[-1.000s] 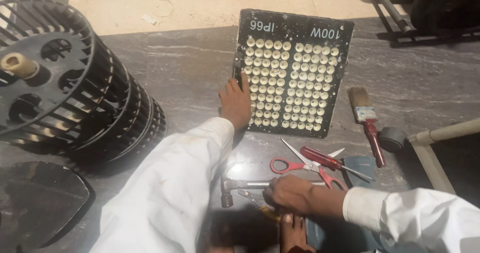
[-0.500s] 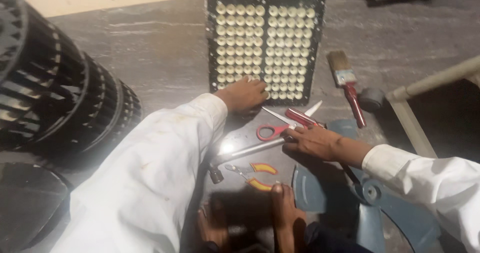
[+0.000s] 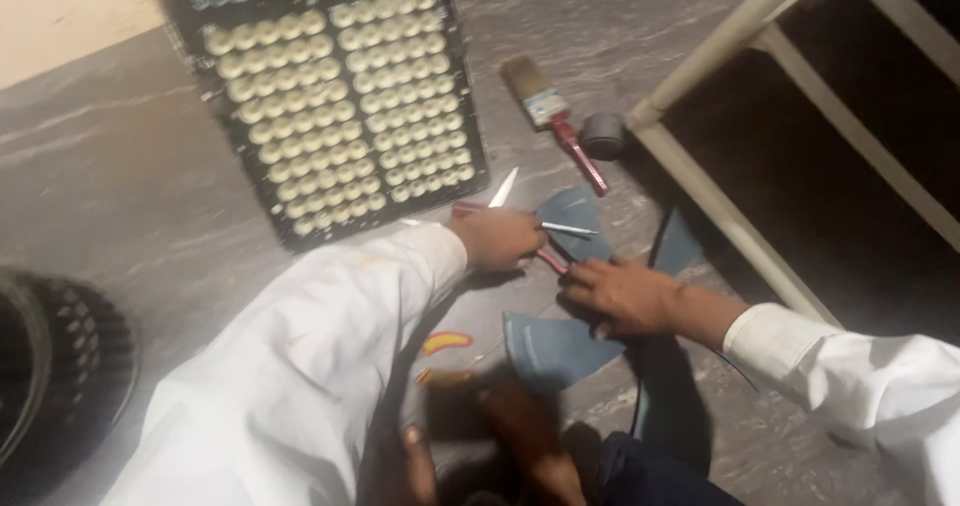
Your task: The person uses red-handled scissors to trim small white cylindrical components on a black grid panel. Then the person uses the scissors to scrape residue off a silver metal plate placed on a white plastic box.
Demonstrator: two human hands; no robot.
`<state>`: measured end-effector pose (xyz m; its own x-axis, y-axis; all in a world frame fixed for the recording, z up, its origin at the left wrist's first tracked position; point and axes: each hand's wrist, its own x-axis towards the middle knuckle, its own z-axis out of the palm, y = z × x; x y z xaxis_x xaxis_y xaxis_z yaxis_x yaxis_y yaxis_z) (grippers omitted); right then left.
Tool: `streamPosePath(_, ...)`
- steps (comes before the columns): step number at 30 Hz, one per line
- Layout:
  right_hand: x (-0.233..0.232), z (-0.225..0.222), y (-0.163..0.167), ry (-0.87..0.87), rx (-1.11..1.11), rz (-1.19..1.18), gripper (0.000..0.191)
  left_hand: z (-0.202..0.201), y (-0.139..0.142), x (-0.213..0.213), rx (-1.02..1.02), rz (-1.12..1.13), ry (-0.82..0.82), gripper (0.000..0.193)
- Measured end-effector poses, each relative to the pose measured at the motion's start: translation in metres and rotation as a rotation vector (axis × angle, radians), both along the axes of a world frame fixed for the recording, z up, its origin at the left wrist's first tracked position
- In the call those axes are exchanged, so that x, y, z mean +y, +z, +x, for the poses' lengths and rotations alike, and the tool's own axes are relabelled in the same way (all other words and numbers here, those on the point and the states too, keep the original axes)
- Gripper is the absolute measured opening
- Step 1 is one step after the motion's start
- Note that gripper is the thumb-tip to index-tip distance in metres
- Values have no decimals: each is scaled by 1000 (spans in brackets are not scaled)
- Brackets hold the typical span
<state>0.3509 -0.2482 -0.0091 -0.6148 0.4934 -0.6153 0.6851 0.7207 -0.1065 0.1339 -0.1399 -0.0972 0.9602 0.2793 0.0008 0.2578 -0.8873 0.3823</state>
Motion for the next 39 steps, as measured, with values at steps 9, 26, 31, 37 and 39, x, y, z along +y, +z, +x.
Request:
streamPosePath(9,-20,15,-1,-25,-67,-62,68,17,-18,-25,-72,-54,28,33)
streamPosePath(26,86,25,-2,-750,230,302,67,-114,42,44,1,223,546,26)
streamPosePath(31,134,18,-32,-729,134,195,84,-157,58,46,-85,312,984,32)
streamPosePath(37,167,4,-55,-666,27,353,90,-188,70,56,-480,506,1575,63)
streamPosePath(39,179,-6,-53,-716,-16,384,83,-199,64,52,-437,386,1719,63)
